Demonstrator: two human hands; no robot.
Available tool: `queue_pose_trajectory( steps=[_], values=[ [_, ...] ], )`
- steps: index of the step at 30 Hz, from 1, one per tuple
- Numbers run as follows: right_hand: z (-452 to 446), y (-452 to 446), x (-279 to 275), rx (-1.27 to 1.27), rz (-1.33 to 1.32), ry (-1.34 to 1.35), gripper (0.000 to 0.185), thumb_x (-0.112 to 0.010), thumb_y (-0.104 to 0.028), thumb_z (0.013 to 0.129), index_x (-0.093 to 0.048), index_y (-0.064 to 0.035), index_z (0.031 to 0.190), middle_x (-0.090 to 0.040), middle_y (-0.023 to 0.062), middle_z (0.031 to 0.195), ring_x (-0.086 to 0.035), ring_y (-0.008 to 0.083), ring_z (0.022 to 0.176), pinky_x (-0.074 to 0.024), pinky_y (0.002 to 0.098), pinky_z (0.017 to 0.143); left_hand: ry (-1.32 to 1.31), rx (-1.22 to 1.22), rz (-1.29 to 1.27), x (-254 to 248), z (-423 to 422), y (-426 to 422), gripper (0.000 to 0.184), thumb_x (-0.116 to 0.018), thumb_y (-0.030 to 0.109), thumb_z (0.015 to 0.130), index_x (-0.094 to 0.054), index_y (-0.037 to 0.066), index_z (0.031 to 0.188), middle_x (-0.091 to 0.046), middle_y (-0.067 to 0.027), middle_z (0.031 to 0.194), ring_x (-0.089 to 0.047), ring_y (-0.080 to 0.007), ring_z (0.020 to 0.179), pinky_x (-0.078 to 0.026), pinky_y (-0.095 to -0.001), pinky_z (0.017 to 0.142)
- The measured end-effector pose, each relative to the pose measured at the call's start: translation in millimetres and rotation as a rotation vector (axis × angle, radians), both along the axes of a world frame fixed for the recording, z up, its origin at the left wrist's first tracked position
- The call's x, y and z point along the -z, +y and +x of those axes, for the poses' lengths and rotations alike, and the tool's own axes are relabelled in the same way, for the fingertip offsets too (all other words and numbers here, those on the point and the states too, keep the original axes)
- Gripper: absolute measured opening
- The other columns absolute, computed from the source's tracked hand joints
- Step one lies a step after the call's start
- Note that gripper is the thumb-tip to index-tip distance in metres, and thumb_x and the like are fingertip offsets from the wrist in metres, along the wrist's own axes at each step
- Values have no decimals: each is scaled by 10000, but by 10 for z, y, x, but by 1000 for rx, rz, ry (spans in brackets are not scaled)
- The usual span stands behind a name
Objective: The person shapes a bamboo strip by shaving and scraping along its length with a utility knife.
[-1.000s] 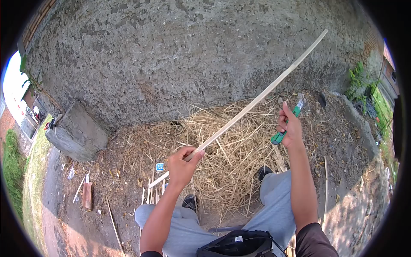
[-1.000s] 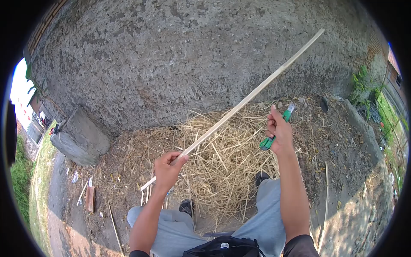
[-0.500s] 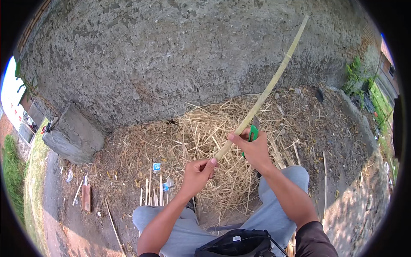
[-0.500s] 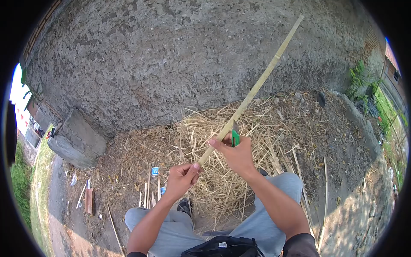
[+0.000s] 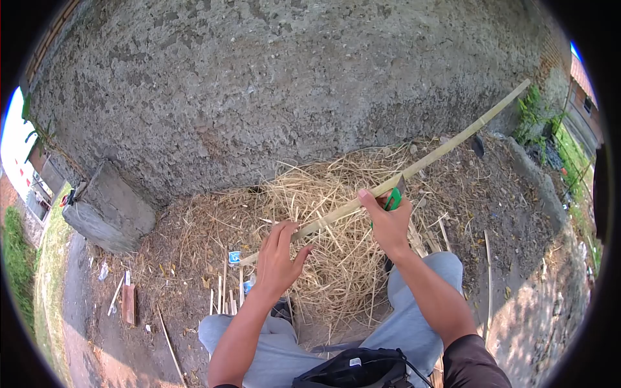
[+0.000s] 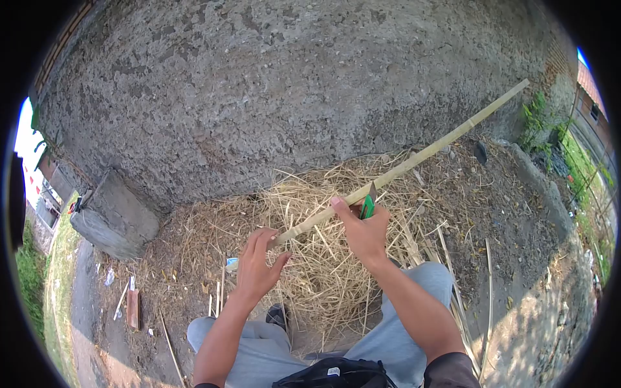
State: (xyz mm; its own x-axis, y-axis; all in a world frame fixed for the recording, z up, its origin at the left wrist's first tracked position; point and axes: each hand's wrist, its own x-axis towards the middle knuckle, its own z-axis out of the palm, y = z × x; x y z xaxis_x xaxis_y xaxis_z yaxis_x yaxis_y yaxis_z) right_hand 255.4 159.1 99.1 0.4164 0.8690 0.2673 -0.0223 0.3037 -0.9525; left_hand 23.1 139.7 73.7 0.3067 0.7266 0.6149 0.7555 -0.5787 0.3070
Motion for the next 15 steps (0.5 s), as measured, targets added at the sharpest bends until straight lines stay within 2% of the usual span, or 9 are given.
queue_pose_trajectory(
  steps=[2,4,5,7,10,11,13,14,15],
  values=[
    [11,-13,-27,-4,-14,14,242,-756,-224,867,-723,15,856,-540,-63,604,-392,19,530,-281,230,480,-12,23,4,32,16,6,477,-762,167,810,-537,22,1206,-571,-182,1183,-590,-378,1051,-503,-421,864],
    [14,-16,-47,-8,-29,28,248,-756,-230,867,-721,15,850,-541,-61,605,-393,20,531,-282,231,482,-51,16,94,38,42,5,330,-702,164,853,-576,42,1132,-584,-140,1146,-647,-335,846,-518,-418,706],
    [14,-14,-59,0,-28,33,254,-752,-238,870,-720,14,853,-537,-60,605,-395,22,533,-281,233,484,-50,16,94,37,58,-15,330,-702,164,853,-576,42,1132,-584,-140,1146,-647,-335,846,-518,-418,706],
    [25,3,-67,7,-25,39,261,-748,-245,873,-719,13,856,-534,-59,605,-398,23,536,-281,235,486,12,-26,123,-18,97,-71,215,-690,134,857,-615,47,1039,-627,-106,990,-637,-282,627,-491,-378,522],
    [95,75,-1,-33,-60,-73,259,-731,-249,886,-715,9,893,-536,-52,604,-401,29,533,-291,237,488,-24,-41,189,49,110,-44,130,-666,88,881,-628,34,991,-611,-113,787,-620,-240,596,-457,-340,481],
    [116,121,78,-73,-21,-104,255,-718,-242,894,-709,10,925,-557,-41,637,-413,32,543,-307,240,491,-23,-39,191,67,112,-53,130,-666,88,881,-628,34,991,-611,-113,787,-620,-240,596,-457,-340,481],
    [121,136,130,-111,19,-136,254,-705,-236,902,-703,12,957,-578,-30,669,-425,36,553,-323,243,494,-247,-31,-142,78,125,-91,75,-624,99,930,-635,28,950,-571,-81,669,-542,-157,499,-380,-266,443],
    [114,138,145,-138,41,-148,267,-695,-237,907,-690,13,1002,-587,-19,712,-436,41,573,-348,247,515,-248,-29,-139,88,121,-108,75,-624,99,930,-635,28,950,-571,-81,669,-542,-157,499,-380,-266,443],
    [110,136,145,-164,62,-161,286,-686,-237,912,-676,14,1047,-596,-9,755,-447,47,594,-373,252,535,-495,73,-533,96,117,-128,94,-596,122,955,-613,31,941,-571,-44,687,-505,-118,490,-358,-248,432]
  ],
)
